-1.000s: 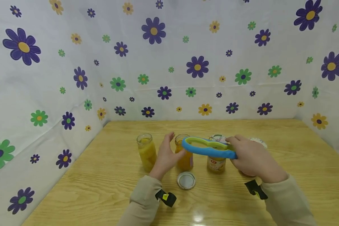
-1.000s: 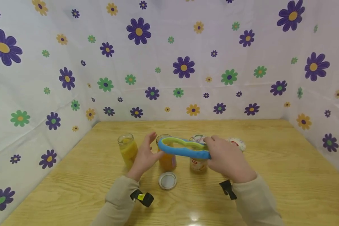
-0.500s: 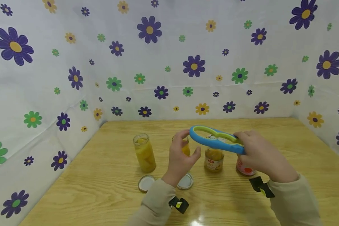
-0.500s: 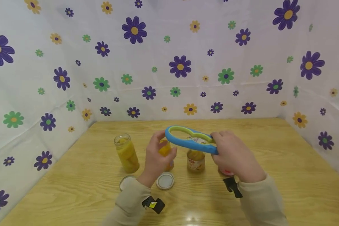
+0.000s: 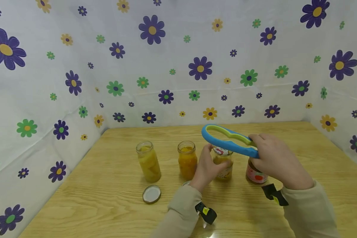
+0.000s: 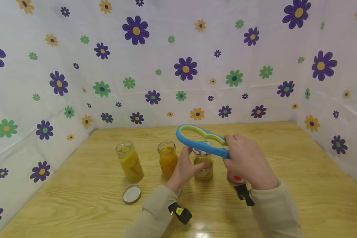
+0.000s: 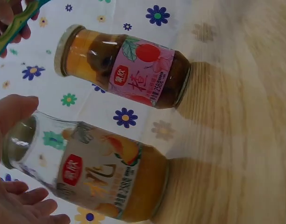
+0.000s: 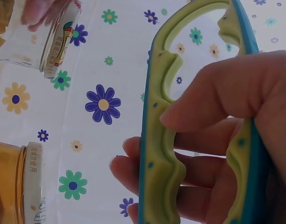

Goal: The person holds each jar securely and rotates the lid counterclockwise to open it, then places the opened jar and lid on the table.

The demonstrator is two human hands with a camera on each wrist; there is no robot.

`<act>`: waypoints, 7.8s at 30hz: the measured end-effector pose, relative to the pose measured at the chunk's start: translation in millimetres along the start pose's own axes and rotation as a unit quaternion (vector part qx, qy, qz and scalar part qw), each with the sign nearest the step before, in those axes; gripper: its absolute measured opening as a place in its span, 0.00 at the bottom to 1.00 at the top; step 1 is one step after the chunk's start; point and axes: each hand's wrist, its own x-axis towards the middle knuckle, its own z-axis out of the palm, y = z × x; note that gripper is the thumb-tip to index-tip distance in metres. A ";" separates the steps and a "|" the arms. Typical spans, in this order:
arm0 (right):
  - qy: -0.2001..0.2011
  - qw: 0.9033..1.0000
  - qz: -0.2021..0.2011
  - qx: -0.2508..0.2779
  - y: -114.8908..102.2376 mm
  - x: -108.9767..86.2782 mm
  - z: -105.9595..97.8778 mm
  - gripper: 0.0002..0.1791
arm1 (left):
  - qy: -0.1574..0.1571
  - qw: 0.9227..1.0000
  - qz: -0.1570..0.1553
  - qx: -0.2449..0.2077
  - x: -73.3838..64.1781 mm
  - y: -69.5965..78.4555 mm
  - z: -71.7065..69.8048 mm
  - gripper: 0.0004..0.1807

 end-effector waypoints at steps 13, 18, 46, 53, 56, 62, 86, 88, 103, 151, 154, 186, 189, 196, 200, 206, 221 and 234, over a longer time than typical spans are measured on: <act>-0.012 1.000 0.000 0.006 -2.3 2.6 3.9 0.30 | -0.034 0.998 0.030 -0.053 5.9 -15.7 7.3 0.33; -0.004 1.000 0.004 -0.001 -4.7 2.3 6.4 0.29 | -0.057 0.993 0.082 -0.070 6.4 -18.7 4.8 0.36; 0.047 0.998 -0.011 0.040 -8.1 -7.9 -14.0 0.27 | -0.073 0.987 0.111 -0.094 -8.7 33.6 -38.3 0.25; 0.052 0.997 -0.026 0.049 -17.8 -12.4 -17.4 0.29 | 0.011 0.982 0.176 -0.068 -24.5 42.1 -56.3 0.22; 0.058 0.996 -0.041 0.053 -19.9 -12.1 -16.7 0.28 | 0.056 0.974 0.216 -0.050 -24.0 41.6 -60.6 0.23; 0.066 0.995 -0.048 0.054 -25.2 -8.9 -14.6 0.27 | 0.107 0.962 0.251 -0.011 -19.8 38.9 -61.9 0.28; 0.046 0.998 -0.023 0.028 -30.3 -0.4 -7.6 0.27 | 0.160 0.947 0.276 0.042 -20.6 43.3 -59.2 0.32; 0.047 0.998 -0.021 0.027 -30.7 -0.7 -7.0 0.26 | 0.161 0.947 0.276 0.041 -20.5 43.2 -58.8 0.32; 0.060 0.997 -0.040 0.015 -31.3 1.0 -1.2 0.25 | 0.187 0.941 0.269 0.078 -22.6 43.0 -58.3 0.31; 0.218 0.961 -0.139 -0.097 -22.3 2.8 6.6 0.11 | 0.116 0.967 0.226 -0.029 -25.8 45.3 -52.5 0.27; 0.222 0.959 -0.142 -0.100 -22.4 2.3 6.0 0.11 | 0.111 0.968 0.224 -0.028 -25.8 45.7 -52.8 0.27; 0.230 0.954 -0.172 -0.083 -9.5 0.1 0.8 0.08 | -0.083 0.970 0.177 -0.145 -28.2 49.7 -63.8 0.31; 0.227 0.955 -0.173 -0.083 -9.1 -0.3 0.4 0.08 | -0.099 0.966 0.177 -0.163 -28.0 50.4 -65.2 0.32; 0.218 0.957 -0.175 -0.078 -10.5 -0.9 -1.1 0.10 | -0.132 0.956 0.180 -0.190 -27.7 51.0 -69.0 0.31; 0.206 0.960 -0.173 -0.077 -10.5 -1.1 -1.6 0.10 | -0.151 0.954 0.172 -0.193 -28.1 51.1 -71.3 0.31; 0.195 0.963 -0.172 -0.072 -11.2 -2.2 -2.7 0.11 | -0.185 0.950 0.130 -0.214 -30.4 54.0 -76.2 0.32; 0.176 0.966 -0.178 -0.056 -12.5 -6.5 -7.6 0.16 | -0.279 0.906 0.170 -0.269 -29.0 46.5 -76.6 0.44; 0.164 0.966 -0.193 -0.047 -12.7 -8.3 -11.7 0.20 | -0.366 0.851 0.200 -0.319 -27.3 42.5 -74.3 0.44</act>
